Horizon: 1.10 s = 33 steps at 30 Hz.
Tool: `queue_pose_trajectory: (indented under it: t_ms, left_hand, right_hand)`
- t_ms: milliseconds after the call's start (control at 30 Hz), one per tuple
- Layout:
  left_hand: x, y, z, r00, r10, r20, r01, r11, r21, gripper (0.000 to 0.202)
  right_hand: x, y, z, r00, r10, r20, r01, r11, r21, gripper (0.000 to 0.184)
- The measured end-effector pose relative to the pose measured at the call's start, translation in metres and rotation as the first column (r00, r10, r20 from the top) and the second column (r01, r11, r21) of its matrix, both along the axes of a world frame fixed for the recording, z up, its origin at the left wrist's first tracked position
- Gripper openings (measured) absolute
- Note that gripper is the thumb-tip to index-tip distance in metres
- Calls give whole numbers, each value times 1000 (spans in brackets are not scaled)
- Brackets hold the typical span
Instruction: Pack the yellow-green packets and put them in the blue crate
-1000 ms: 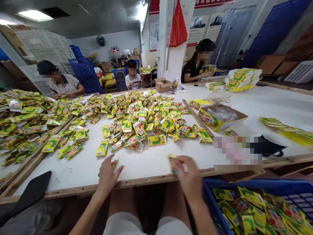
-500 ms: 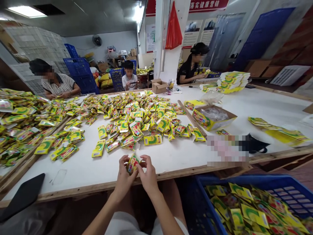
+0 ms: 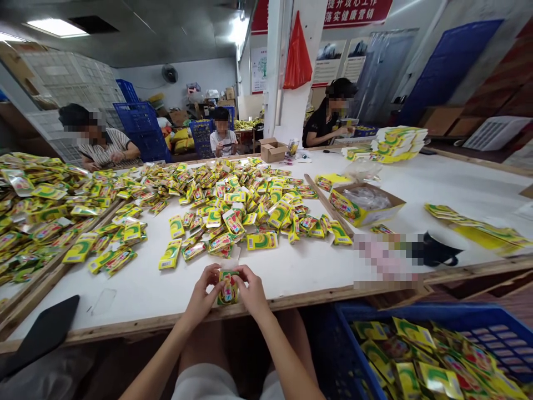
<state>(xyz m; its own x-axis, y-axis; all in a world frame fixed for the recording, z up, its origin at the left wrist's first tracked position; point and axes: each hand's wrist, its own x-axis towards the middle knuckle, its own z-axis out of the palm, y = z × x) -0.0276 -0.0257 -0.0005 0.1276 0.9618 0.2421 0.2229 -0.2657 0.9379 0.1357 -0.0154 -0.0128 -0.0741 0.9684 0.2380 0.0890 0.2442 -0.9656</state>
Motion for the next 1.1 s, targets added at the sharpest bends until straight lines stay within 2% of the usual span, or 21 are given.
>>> queue_pose_trajectory:
  t_ms: [167, 233, 333, 467, 667, 867, 967, 1100]
  left_hand:
    - [-9, 3, 1, 998, -54, -38, 54, 999, -7, 22]
    - [-11, 4, 0, 999, -25, -28, 26, 999, 23, 20]
    - [-8, 3, -2, 997, 25, 71, -30, 998, 60, 28]
    - [-4, 0, 1, 996, 48, 75, -53, 996, 67, 22]
    - [0, 1, 7, 988, 125, 91, -128, 991, 26, 19]
    - [3, 7, 10, 976, 197, 89, -195, 980, -29, 19]
    - [2, 7, 5, 979, 174, 107, -171, 984, -40, 21]
    - [-2, 1, -3, 982, 140, 125, -140, 990, -10, 23]
  right_hand:
    - [-6, 8, 6, 996, -8, 87, 3, 998, 57, 14]
    - [-12, 10, 7, 998, -25, 64, 20, 997, 81, 13]
    - [-16, 9, 8, 999, -42, 19, 41, 996, 74, 21]
    - [-15, 3, 13, 996, 2, 91, -14, 991, 133, 15]
    - [-18, -1, 21, 991, -49, 127, 28, 986, 163, 14]
    - [-20, 9, 27, 983, -79, 168, 62, 993, 103, 16]
    - [-18, 8, 24, 985, -56, 163, 42, 995, 88, 17]
    - [-22, 2, 13, 997, -5, 82, -2, 997, 76, 16]
